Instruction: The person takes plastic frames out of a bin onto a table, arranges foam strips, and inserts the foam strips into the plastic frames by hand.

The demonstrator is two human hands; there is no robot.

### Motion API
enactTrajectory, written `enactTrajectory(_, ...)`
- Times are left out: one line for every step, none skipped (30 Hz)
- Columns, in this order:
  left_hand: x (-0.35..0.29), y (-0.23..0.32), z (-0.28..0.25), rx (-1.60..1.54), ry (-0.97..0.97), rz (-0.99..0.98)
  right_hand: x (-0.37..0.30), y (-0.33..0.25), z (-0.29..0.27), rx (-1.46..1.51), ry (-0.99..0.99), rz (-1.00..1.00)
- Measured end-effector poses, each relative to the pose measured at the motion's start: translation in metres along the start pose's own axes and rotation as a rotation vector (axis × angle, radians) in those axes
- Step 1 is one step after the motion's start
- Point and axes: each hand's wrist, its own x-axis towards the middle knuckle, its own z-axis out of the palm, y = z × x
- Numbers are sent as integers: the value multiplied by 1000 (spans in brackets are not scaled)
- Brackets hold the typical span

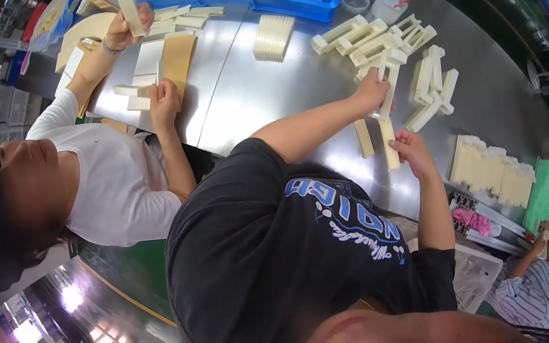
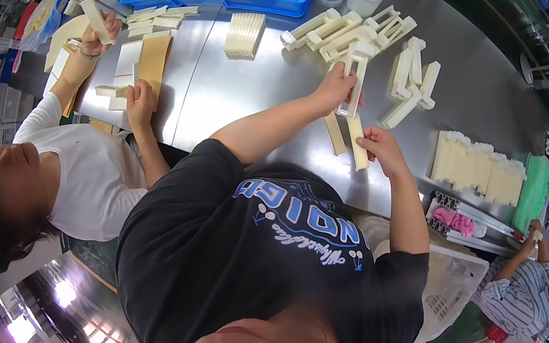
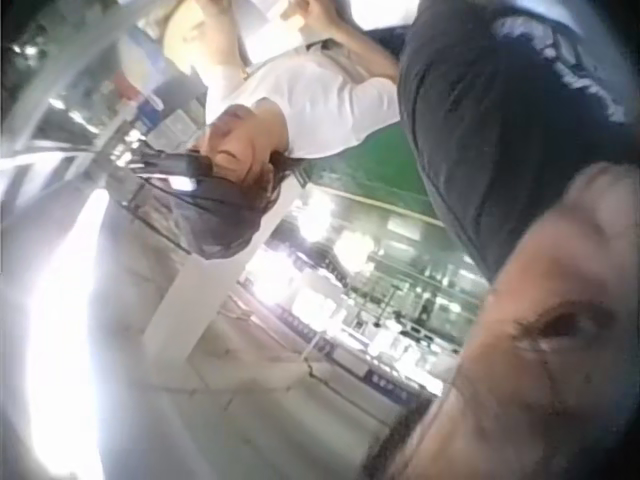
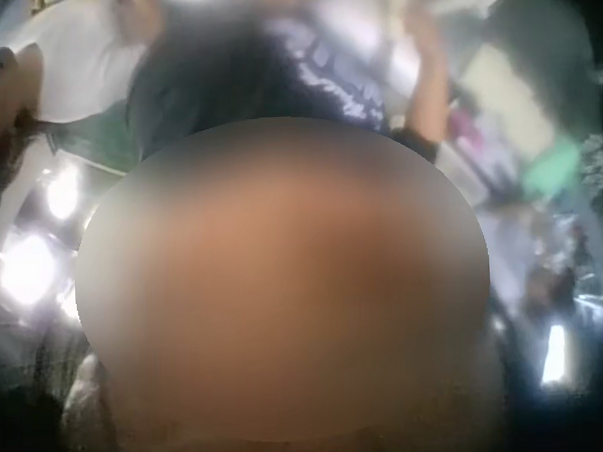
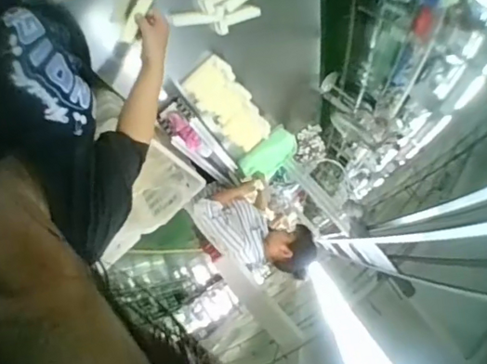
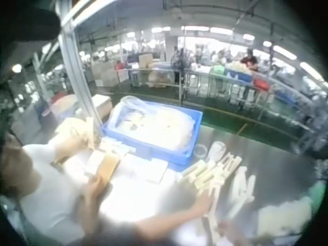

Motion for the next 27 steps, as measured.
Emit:
enactTrajectory(2, 1, 0, -2, 2, 8, 1, 3, -2, 25, 48, -9)
enactTrajectory(3, 2, 0, -17, 39, 52, 4, 6, -6, 19, 45, -13)
enactTrajectory(4, 4, 0, -30, 74, 94, 5, 10, -10, 63, 101, -34)
enactTrajectory(4, 6, -2, -32, 75, 98, 5, 11, -13, 107, 157, -54)
enactTrajectory(3, 10, -5, -16, 105, 112, 4, 11, -16, 103, 156, -56)
enactTrajectory(1, 13, -8, 1, 135, 126, 2, 9, -17, 184, 181, -77)
enactTrajectory(1, 10, -10, 0, 137, 129, 0, 6, -17, 265, 205, -96)
enactTrajectory(0, 5, -13, 68, 137, 139, -3, 3, -18, 301, 187, -121)
enactTrajectory(-2, 4, -14, 139, 133, 146, -4, -1, -17, 302, 189, -122)
enactTrajectory(-5, 3, -14, 140, 132, 146, -5, -5, -14, 357, 182, -140)
enactTrajectory(-11, 0, -12, 217, 90, 125, -6, -9, -10, 412, 174, -156)
enactTrajectory(-18, -2, -9, 294, 44, 104, -9, -13, -7, 414, 178, -156)
enactTrajectory(-20, -10, -7, 295, 40, 102, -11, -17, -2, 433, 164, -173)
enactTrajectory(-21, -22, -6, 385, 25, 254, -12, -21, 2, 453, 150, -189)
enactTrajectory(-26, -24, -2, 472, 4, 402, -12, -24, 5, 459, 160, -185)
enactTrajectory(-30, -26, 2, 428, -54, 307, -12, -26, 8, 398, 176, -211)
enactTrajectory(-33, -24, 3, 428, -65, 298, -11, -28, 11, 339, 194, -236)
enactTrajectory(-34, -22, 6, 416, -102, 209, -11, -29, 13, 287, 241, -250)
enactTrajectory(-38, -23, 11, 402, -152, 112, -11, -28, 13, 213, 279, -279)
enactTrajectory(-39, -23, 7, 382, -230, 99, -9, -31, 17, 148, 309, -319)
enactTrajectory(-38, -31, 10, 459, -146, 273, -8, -32, 20, 182, 349, -322)
enactTrajectory(-46, -16, 16, 534, -168, 291, -3, -28, 23, 152, 460, -360)
enactTrajectory(-45, -18, 13, 539, -141, 308, 2, -27, 30, 106, 542, -385)
enactTrajectory(-42, -21, 12, 543, -113, 325, 12, -16, 38, -73, 665, -631)
enactTrajectory(-36, -33, 4, 466, -81, 292, 7, -20, 47, -187, 686, -620)
enactTrajectory(-32, -44, -2, 396, -41, 260, 3, -27, 52, -300, 695, -608)
enactTrajectory(-32, -44, 2, 389, -87, 241, 1, -27, 51, -270, 692, -614)
